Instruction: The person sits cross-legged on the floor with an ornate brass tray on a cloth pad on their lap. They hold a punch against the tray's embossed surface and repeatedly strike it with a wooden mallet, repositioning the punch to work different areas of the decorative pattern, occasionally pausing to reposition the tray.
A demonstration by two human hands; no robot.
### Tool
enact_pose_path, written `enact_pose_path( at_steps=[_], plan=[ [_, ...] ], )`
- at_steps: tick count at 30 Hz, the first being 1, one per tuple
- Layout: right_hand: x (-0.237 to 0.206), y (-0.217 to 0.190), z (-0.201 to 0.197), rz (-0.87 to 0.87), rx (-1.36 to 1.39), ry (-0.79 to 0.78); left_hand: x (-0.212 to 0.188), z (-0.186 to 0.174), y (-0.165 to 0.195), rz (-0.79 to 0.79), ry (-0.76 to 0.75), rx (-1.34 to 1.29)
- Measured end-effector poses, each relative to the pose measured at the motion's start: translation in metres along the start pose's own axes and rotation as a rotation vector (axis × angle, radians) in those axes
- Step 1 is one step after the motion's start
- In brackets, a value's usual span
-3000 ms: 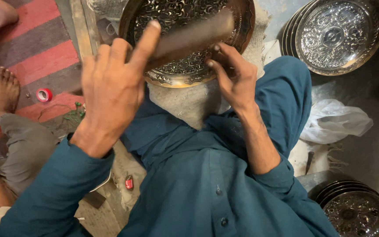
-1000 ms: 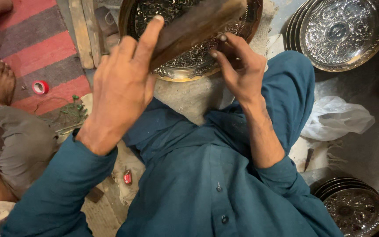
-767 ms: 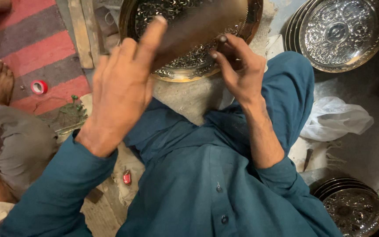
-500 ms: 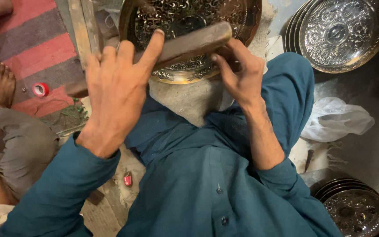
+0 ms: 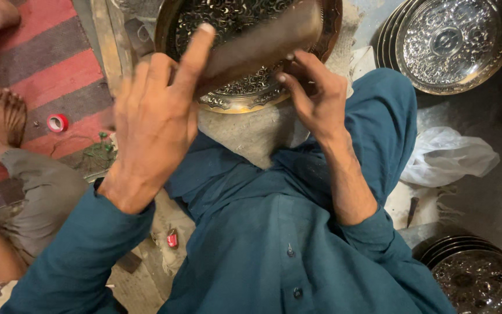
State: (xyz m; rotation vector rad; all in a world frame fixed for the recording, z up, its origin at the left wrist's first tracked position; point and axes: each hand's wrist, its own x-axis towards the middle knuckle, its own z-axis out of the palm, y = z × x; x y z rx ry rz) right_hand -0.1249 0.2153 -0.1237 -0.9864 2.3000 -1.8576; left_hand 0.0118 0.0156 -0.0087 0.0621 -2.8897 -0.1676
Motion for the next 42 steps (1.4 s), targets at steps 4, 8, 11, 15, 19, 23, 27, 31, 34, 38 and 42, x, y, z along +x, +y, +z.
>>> enact_pose_path(
  at_steps=[4,8,11,15,19,23,27,31,34,38,42],
  plan=[
    [0.001,-0.002,-0.002,0.035,0.045,-0.099,-0.001,-0.002,0.001,0.021,-0.020,0.294],
    [0.000,-0.005,-0.002,0.016,-0.013,-0.057,-0.002,-0.002,0.001,0.015,-0.030,0.302],
    [0.001,-0.006,0.002,0.063,0.034,-0.006,-0.001,-0.002,0.001,-0.001,-0.039,0.249],
    [0.000,-0.007,0.006,0.045,0.110,0.030,0.002,-0.007,0.002,-0.064,-0.009,-0.216],
    [-0.001,-0.008,0.004,0.046,0.048,-0.020,0.005,-0.014,0.004,0.034,-0.015,0.274],
    [0.000,-0.006,0.003,0.055,0.172,-0.045,0.004,-0.014,0.005,-0.039,-0.031,0.076],
    [0.001,-0.005,0.004,0.139,0.152,0.028,0.001,-0.010,0.003,-0.009,-0.071,0.339],
    [-0.002,-0.004,-0.001,0.031,0.063,0.024,-0.010,-0.009,0.004,-0.099,-0.098,-0.059],
    [0.000,-0.003,-0.006,-0.022,-0.024,-0.013,-0.013,0.000,0.007,-0.117,-0.099,-0.124],
    [0.000,-0.001,-0.007,0.036,-0.046,-0.034,-0.012,0.012,0.005,-0.097,-0.079,0.004],
    [0.001,0.004,-0.007,-0.010,-0.027,-0.031,-0.011,0.010,0.002,-0.097,-0.005,-0.075]
  ],
)
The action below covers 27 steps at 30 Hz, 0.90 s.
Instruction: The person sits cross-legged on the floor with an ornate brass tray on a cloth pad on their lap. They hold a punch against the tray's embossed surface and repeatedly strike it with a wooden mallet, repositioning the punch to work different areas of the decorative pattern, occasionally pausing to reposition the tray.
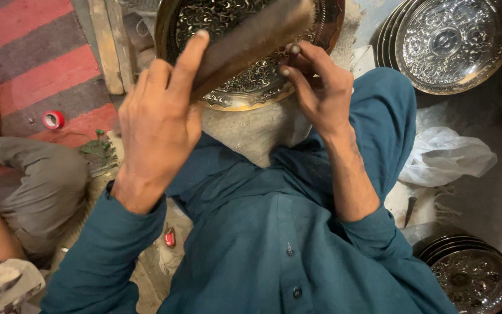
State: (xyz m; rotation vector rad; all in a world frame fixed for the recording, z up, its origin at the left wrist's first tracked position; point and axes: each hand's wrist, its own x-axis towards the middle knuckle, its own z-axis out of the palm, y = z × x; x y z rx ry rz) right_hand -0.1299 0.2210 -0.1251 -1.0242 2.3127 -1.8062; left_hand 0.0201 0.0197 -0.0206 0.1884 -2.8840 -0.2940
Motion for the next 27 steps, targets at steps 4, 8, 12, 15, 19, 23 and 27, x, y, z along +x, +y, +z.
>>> enact_pose_path(
  at_steps=[4,8,12,15,19,23,27],
  plan=[
    [-0.002,0.003,0.000,0.006,0.027,-0.009,-0.002,-0.006,0.003,-0.004,-0.001,-0.248],
    [-0.001,0.004,-0.001,-0.029,-0.009,-0.008,0.001,-0.007,0.004,0.055,-0.069,0.087],
    [0.000,0.003,0.000,-0.011,0.010,0.000,0.002,-0.006,0.006,0.045,-0.069,0.123],
    [0.001,0.002,-0.001,-0.026,-0.046,-0.012,0.003,-0.006,0.008,0.083,-0.029,0.315],
    [0.003,0.002,-0.001,-0.042,-0.015,-0.006,0.007,-0.004,0.009,0.076,-0.013,0.163],
    [0.004,0.002,-0.001,-0.070,-0.012,-0.030,0.008,-0.004,0.008,0.066,0.004,0.125],
    [0.002,0.001,-0.001,-0.026,-0.004,-0.029,0.005,-0.004,0.007,0.108,-0.009,0.444]
  ],
)
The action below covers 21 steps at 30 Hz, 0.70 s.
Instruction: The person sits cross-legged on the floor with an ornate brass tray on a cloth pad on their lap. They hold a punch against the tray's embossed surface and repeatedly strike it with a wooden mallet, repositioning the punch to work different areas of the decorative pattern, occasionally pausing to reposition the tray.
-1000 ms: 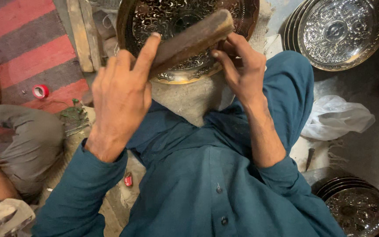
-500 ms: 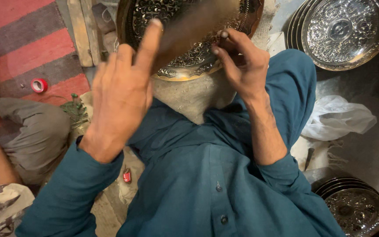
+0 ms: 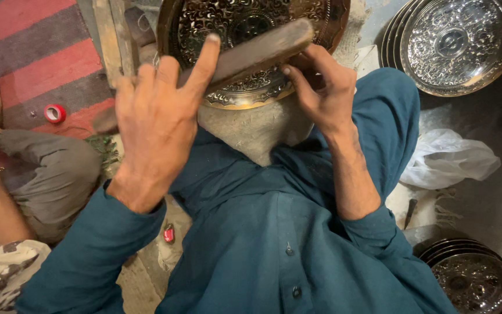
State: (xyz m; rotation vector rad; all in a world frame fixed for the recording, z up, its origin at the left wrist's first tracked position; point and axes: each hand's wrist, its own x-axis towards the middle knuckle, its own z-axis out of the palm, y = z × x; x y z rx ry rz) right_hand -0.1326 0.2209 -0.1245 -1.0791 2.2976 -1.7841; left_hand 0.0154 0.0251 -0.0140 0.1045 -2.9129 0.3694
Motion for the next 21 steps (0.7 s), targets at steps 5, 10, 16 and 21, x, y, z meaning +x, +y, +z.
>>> enact_pose_path(
  at_steps=[5,10,16,21],
  plan=[
    [-0.001,0.003,0.000,0.009,-0.022,-0.007,0.000,-0.002,-0.001,-0.024,-0.019,-0.173],
    [-0.006,0.008,0.001,0.047,0.030,0.006,0.001,-0.003,-0.001,-0.058,0.002,-0.365],
    [-0.008,0.012,0.002,0.027,0.029,0.005,0.002,-0.005,-0.001,-0.049,0.003,-0.328],
    [-0.004,0.010,0.001,0.018,0.073,0.000,0.001,-0.008,0.001,-0.070,0.019,-0.470]
  ],
)
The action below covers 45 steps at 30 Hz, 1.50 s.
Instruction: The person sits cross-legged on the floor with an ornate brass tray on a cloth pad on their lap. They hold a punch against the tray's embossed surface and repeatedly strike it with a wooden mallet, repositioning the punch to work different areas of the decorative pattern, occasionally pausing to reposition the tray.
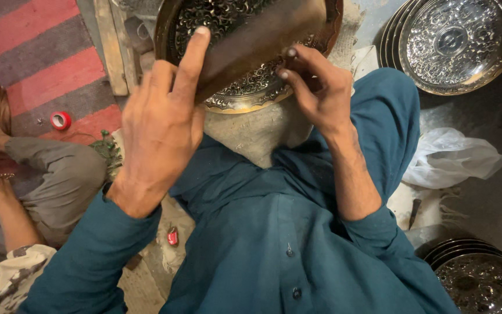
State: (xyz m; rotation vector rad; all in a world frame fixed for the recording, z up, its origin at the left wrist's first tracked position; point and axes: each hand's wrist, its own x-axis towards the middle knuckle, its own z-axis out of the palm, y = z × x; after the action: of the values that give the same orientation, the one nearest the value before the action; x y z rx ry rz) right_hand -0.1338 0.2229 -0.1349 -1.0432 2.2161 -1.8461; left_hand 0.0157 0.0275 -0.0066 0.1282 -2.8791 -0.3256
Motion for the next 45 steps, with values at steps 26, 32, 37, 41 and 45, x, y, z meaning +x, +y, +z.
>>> enact_pose_path(
  at_steps=[26,32,37,41,45],
  plan=[
    [0.010,-0.011,0.000,-0.022,0.051,0.017,0.000,-0.007,0.004,-0.018,-0.046,0.286],
    [-0.005,0.006,-0.013,0.061,0.488,0.190,-0.028,-0.004,0.000,-0.141,-0.095,-0.341],
    [-0.019,0.027,-0.032,0.132,0.605,0.395,-0.076,0.035,-0.016,-0.084,-0.494,-0.781],
    [-0.025,0.042,-0.048,0.167,0.537,0.393,-0.123,0.072,-0.016,-0.444,-0.859,-0.595],
    [-0.008,0.048,-0.059,0.118,0.420,0.276,-0.141,0.086,-0.016,-0.295,-0.636,-0.491]
  ],
)
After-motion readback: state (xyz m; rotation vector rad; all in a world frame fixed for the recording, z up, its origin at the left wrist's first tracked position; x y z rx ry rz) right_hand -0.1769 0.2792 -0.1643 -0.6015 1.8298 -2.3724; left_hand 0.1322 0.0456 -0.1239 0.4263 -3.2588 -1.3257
